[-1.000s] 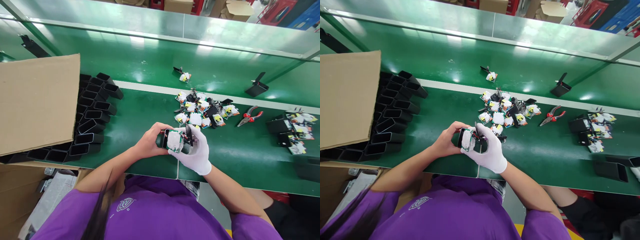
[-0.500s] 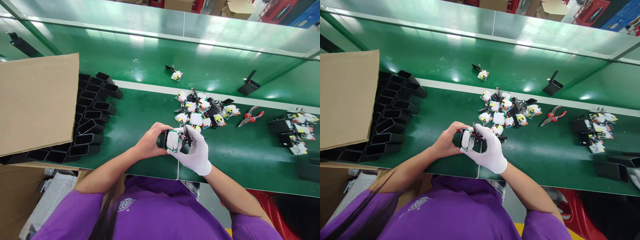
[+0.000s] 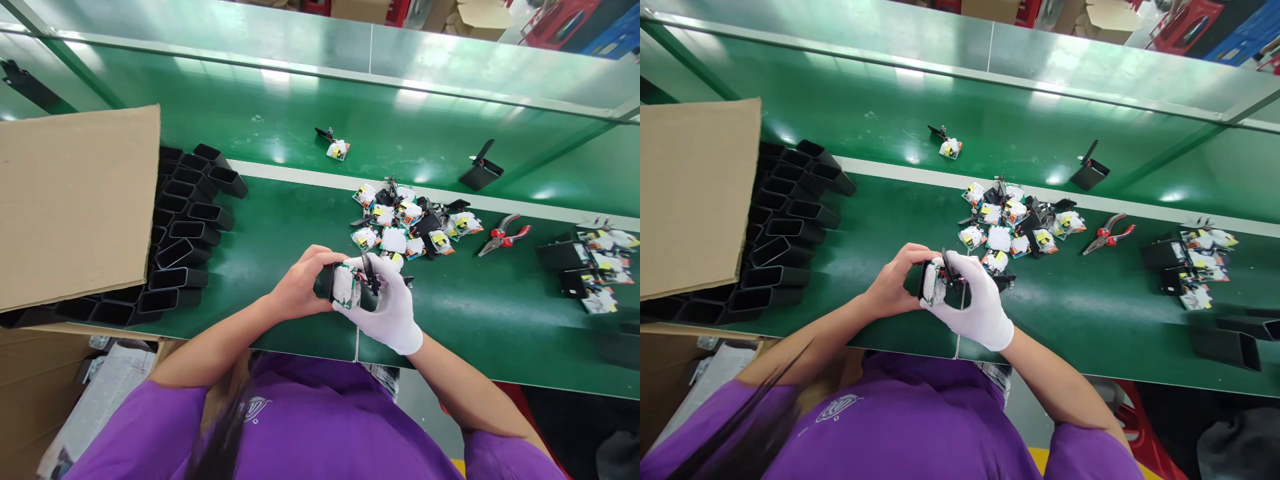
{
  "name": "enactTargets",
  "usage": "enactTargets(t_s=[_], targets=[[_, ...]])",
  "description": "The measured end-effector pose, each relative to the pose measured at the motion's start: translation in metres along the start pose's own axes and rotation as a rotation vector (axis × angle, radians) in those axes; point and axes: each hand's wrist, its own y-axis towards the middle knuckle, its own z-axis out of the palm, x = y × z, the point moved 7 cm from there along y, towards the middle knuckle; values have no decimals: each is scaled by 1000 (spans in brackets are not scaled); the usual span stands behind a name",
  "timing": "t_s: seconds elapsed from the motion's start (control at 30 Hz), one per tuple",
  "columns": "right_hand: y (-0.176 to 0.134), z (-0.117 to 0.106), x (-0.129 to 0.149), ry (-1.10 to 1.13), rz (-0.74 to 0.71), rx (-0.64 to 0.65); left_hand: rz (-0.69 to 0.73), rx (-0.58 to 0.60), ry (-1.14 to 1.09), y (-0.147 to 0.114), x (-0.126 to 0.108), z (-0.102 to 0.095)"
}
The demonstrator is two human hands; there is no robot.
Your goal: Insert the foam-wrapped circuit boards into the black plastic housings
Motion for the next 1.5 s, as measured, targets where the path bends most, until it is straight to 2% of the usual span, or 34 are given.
enactTargets(t_s=[0.5, 0.67, 0.87, 1.03, 1.27, 1.4, 1.5], targets=[[3, 0, 3, 70, -41, 39, 65, -31, 42, 0, -5, -3], [7, 0, 8, 66, 12, 66, 101, -47, 3, 1, -8, -5], [4, 1, 4, 13, 54, 80, 69, -39, 32, -1, -5, -4], [2, 4, 1, 13, 27, 81, 44, -39, 66, -4, -2, -2], [-2, 8, -6, 94, 73, 134, 61, -76, 29, 0, -4, -5], [3, 9, -7, 242, 134, 238, 54, -84, 18, 1, -3, -6], [8, 7, -6, 366, 159, 263, 57, -79, 16, 0, -2, -6]])
